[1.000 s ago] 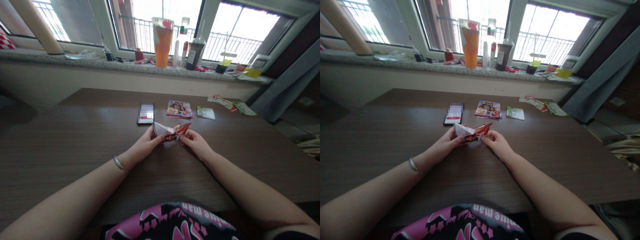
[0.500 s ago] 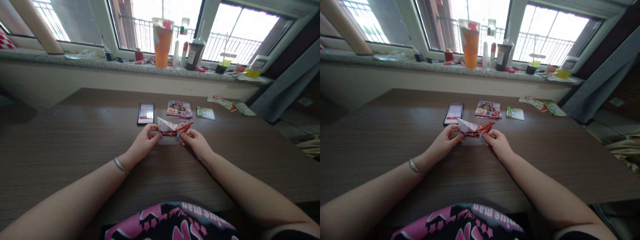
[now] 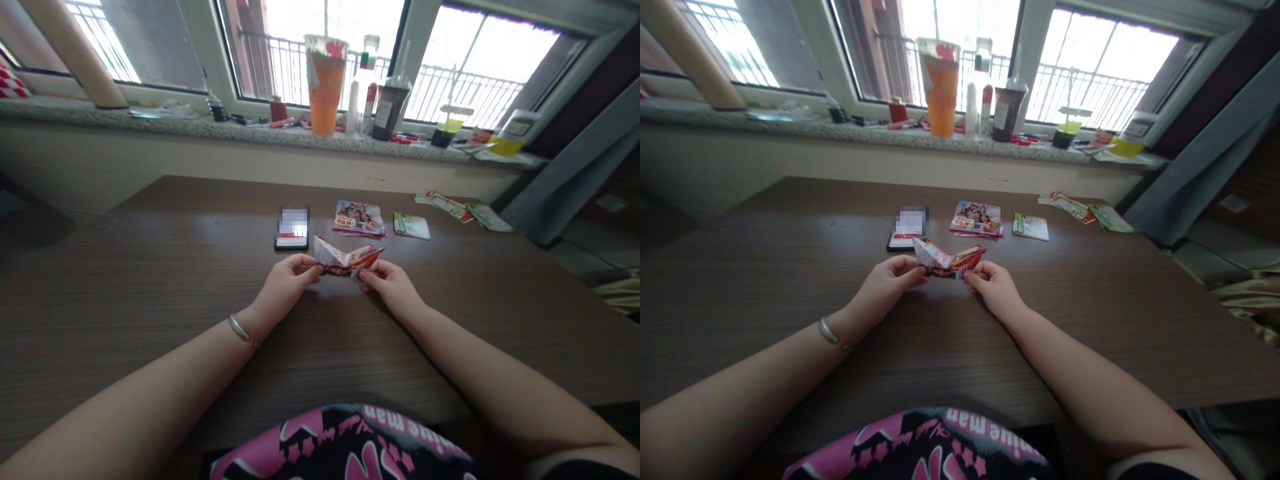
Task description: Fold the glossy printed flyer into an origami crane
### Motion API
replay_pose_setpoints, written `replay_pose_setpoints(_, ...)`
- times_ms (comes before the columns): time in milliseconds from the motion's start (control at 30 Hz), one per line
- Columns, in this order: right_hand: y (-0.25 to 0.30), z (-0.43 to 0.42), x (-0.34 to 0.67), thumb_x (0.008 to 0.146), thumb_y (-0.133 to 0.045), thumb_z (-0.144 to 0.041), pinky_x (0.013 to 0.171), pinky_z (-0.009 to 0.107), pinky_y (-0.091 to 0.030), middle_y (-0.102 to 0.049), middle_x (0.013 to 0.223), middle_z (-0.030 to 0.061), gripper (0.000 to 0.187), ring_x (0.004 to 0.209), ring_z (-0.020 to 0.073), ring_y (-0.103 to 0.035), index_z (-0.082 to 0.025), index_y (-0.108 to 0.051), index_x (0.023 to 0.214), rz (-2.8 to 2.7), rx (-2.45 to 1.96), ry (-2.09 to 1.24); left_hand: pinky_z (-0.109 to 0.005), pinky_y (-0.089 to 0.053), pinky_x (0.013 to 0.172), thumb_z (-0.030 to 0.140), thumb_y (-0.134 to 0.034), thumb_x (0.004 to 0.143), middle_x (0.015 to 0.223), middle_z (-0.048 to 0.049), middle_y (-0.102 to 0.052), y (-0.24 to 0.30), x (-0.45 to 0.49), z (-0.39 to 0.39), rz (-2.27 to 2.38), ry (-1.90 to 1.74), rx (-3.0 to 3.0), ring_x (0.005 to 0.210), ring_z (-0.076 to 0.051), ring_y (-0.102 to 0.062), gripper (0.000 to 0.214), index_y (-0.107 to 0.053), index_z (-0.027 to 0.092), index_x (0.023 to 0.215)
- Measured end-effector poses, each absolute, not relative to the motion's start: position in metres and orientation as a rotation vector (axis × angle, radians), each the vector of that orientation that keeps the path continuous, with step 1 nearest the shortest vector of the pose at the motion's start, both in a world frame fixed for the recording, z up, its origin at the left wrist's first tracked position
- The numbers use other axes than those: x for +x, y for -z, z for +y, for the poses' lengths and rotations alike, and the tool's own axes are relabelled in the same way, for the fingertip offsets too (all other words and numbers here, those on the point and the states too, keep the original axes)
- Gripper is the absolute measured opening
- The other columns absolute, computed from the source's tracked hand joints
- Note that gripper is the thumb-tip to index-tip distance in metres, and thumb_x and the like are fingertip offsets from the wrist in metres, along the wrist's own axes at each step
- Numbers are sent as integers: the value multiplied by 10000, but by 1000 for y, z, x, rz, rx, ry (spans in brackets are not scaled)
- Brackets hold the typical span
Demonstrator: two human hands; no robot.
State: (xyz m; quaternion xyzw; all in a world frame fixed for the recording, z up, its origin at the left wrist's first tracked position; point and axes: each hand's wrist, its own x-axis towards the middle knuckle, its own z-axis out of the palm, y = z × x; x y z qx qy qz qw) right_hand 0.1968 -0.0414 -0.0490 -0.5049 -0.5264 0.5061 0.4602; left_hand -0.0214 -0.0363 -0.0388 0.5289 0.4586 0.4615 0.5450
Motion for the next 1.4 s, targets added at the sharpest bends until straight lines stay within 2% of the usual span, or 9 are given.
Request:
replay_pose_setpoints(267, 45, -43, 198, 656, -724, -443, 558, 263, -377, -603, 607, -20, 290, 545, 117, -475, -192, -580, 641, -1418, -1309, -1128, -283, -488, 784, 416, -776, 689, 885, -57, -709, 39, -23, -35, 1041, -1050, 1313, 803, -157, -632, 363, -688, 132, 898)
replay_pose_setpoints(467, 45, -43, 195, 552, -797, -508, 568, 260, -433, -632, 636, -2, 392, 587, 128, -536, -196, -571, 623, -1195, -1258, -1233, -286, -498, 845, 397, -810, 648, 945, -35, -704, 38, -19, -37, 943, -1095, 1097, 842, -144, -646, 386, -665, 151, 909)
replay_pose_setpoints(600, 44, -43, 193, 519, -818, -543, 577, 254, -455, -643, 652, 6, 440, 623, 135, -579, -195, -583, 650, -1080, -1208, -1290, -264, -491, 767, 359, -824, 623, 923, -37, -709, 35, -18, -38, 993, -1077, 1130, 802, -144, -654, 415, -645, 156, 937)
replay_pose_setpoints(800, 47, -42, 192, 526, -819, -533, 570, 260, -454, -644, 640, 3, 426, 588, 125, -555, -194, -581, 626, -1143, -1204, -1224, -256, -471, 690, 372, -784, 639, 800, -30, -699, 34, -19, -38, 1101, -1076, 1157, 764, -157, -648, 323, -622, 151, 811)
replay_pose_setpoints(967, 45, -41, 194, 501, -829, -512, 585, 273, -462, -627, 624, -6, 412, 557, 112, -529, -191, -593, 603, -1169, -1199, -1241, -250, -439, 629, 386, -779, 619, 728, -24, -682, 36, -22, -34, 1140, -1051, 1198, 650, -133, -597, 295, -648, 147, 732)
replay_pose_setpoints(1200, 45, -39, 199, 540, -794, -533, 596, 280, -439, -612, 587, 3, 406, 570, 131, -534, -194, -583, 614, -1227, -1197, -1167, -245, -420, 643, 365, -758, 641, 698, -21, -673, 34, -22, -33, 1119, -1084, 1284, 654, -134, -586, 244, -655, 151, 696)
replay_pose_setpoints(1400, 45, -39, 203, 664, -718, -407, 592, 276, -403, -611, 592, -7, 249, 567, 129, -502, -198, -590, 615, -1427, -1265, -1003, -256, -443, 692, 395, -737, 704, 805, -30, -694, 35, -25, -36, 1134, -1057, 1390, 723, -147, -605, 280, -690, 146, 822)
